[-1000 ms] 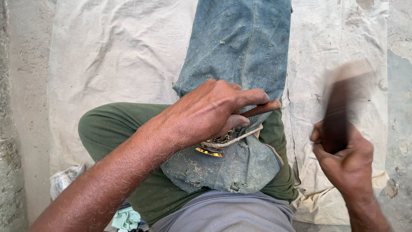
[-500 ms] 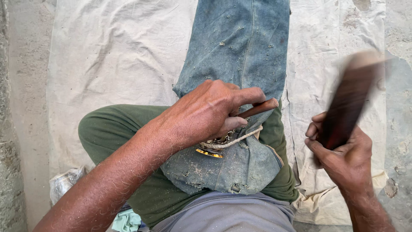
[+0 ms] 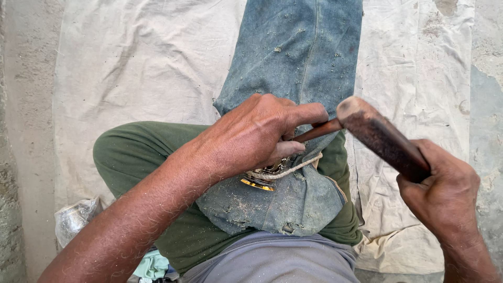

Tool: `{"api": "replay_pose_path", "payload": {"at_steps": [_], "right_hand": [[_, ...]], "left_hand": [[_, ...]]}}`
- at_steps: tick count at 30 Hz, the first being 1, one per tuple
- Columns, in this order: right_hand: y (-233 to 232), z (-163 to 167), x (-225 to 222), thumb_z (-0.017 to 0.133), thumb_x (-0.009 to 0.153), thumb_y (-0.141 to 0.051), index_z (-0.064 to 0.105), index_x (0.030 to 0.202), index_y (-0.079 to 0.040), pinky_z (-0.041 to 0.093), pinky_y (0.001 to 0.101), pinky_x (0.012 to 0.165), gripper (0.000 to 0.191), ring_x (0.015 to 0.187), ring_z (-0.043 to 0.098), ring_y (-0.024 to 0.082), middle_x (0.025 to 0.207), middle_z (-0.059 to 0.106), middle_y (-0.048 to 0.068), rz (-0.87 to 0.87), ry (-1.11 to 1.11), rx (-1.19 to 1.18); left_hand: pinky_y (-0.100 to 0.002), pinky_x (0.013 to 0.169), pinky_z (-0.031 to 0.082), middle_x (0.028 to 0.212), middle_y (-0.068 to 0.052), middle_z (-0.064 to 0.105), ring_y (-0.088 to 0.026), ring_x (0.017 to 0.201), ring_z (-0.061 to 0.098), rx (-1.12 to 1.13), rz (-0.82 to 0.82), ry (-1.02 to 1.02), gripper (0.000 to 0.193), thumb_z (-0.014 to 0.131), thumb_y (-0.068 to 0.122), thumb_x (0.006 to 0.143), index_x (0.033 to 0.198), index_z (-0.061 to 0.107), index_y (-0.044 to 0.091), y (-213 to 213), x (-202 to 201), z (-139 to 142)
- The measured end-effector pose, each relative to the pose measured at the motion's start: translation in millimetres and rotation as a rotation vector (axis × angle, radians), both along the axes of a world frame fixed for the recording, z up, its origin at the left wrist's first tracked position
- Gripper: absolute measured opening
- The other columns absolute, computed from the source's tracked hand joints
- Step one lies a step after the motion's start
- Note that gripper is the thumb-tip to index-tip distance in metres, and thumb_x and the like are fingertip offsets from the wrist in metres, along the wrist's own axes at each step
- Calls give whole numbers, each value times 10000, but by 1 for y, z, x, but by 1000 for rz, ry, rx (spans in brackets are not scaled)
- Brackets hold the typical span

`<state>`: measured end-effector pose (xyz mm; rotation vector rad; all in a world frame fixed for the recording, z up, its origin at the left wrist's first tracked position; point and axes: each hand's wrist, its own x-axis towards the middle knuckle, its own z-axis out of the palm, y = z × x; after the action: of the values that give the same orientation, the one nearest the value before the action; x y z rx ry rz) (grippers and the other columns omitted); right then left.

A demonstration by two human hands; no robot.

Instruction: The person sits cross-legged on the ground with a small brass vessel resting on a cloth pad on their lap. They hold a punch against the vessel's surface with one hand and repeatedly strike it with a wooden mallet held in the other hand, repositioning the punch and rotating the vessel to work different areas of the decorated surface.

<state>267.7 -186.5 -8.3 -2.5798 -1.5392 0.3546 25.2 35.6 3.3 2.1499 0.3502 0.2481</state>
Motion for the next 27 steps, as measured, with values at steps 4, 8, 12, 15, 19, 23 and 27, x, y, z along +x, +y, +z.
{"api": "replay_pose_path", "payload": {"at_steps": [4, 8, 12, 15, 19, 23, 27], "right_hand": [[-2, 2, 3, 727, 847, 39, 666, 1112, -63, 543, 280, 605, 291, 755, 668, 114, 912, 694, 43, -187, 427, 215], [-2, 5, 5, 734, 866, 36, 675, 1100, -61, 518, 299, 527, 260, 652, 664, 143, 880, 684, 49, -216, 496, 248], [4, 14, 0, 740, 810, 104, 694, 1044, -18, 554, 379, 684, 268, 741, 668, 203, 870, 675, 106, 108, -60, 75], [8, 21, -8, 751, 862, 52, 684, 1093, -50, 547, 340, 493, 262, 615, 666, 163, 897, 683, 53, -357, 813, 394], [6, 26, -13, 745, 855, 129, 680, 1096, 42, 560, 366, 755, 264, 832, 682, 209, 927, 689, 138, -38, 111, 180], [3, 24, -11, 719, 835, 87, 625, 1130, -2, 592, 271, 794, 323, 916, 687, 121, 999, 683, 67, -193, 624, 460], [10, 28, -3, 740, 847, 52, 660, 1163, -27, 558, 293, 663, 336, 823, 685, 138, 1002, 714, 65, -189, 529, 320]], "left_hand": [[-469, 669, 526, 823, -110, 708, -329, 782, 710, 11, 7, -67, 435, 799, 158, 850, 1242, 612, 155, -1, -3, -1], [-465, 691, 528, 842, -109, 711, -333, 814, 712, 12, -6, -125, 424, 799, 152, 855, 1233, 606, 145, 0, -4, -2], [-470, 669, 521, 790, -118, 701, -330, 765, 708, -6, -8, -45, 443, 800, 160, 834, 1235, 613, 143, 1, -2, -4], [-458, 676, 529, 847, -114, 716, -332, 798, 713, 2, 36, -92, 433, 800, 167, 859, 1243, 605, 134, 0, -3, -5], [-428, 685, 542, 905, -98, 738, -297, 795, 713, -22, 29, -223, 467, 801, 141, 845, 1275, 618, 155, -1, -9, -7], [-372, 645, 568, 871, -63, 745, -205, 727, 727, -160, 163, -46, 442, 809, 173, 864, 1260, 612, 155, -3, -14, -10], [-367, 658, 573, 875, -37, 748, -171, 781, 739, -80, 223, -2, 440, 817, 218, 903, 1279, 599, 150, -7, -17, -13]]}}
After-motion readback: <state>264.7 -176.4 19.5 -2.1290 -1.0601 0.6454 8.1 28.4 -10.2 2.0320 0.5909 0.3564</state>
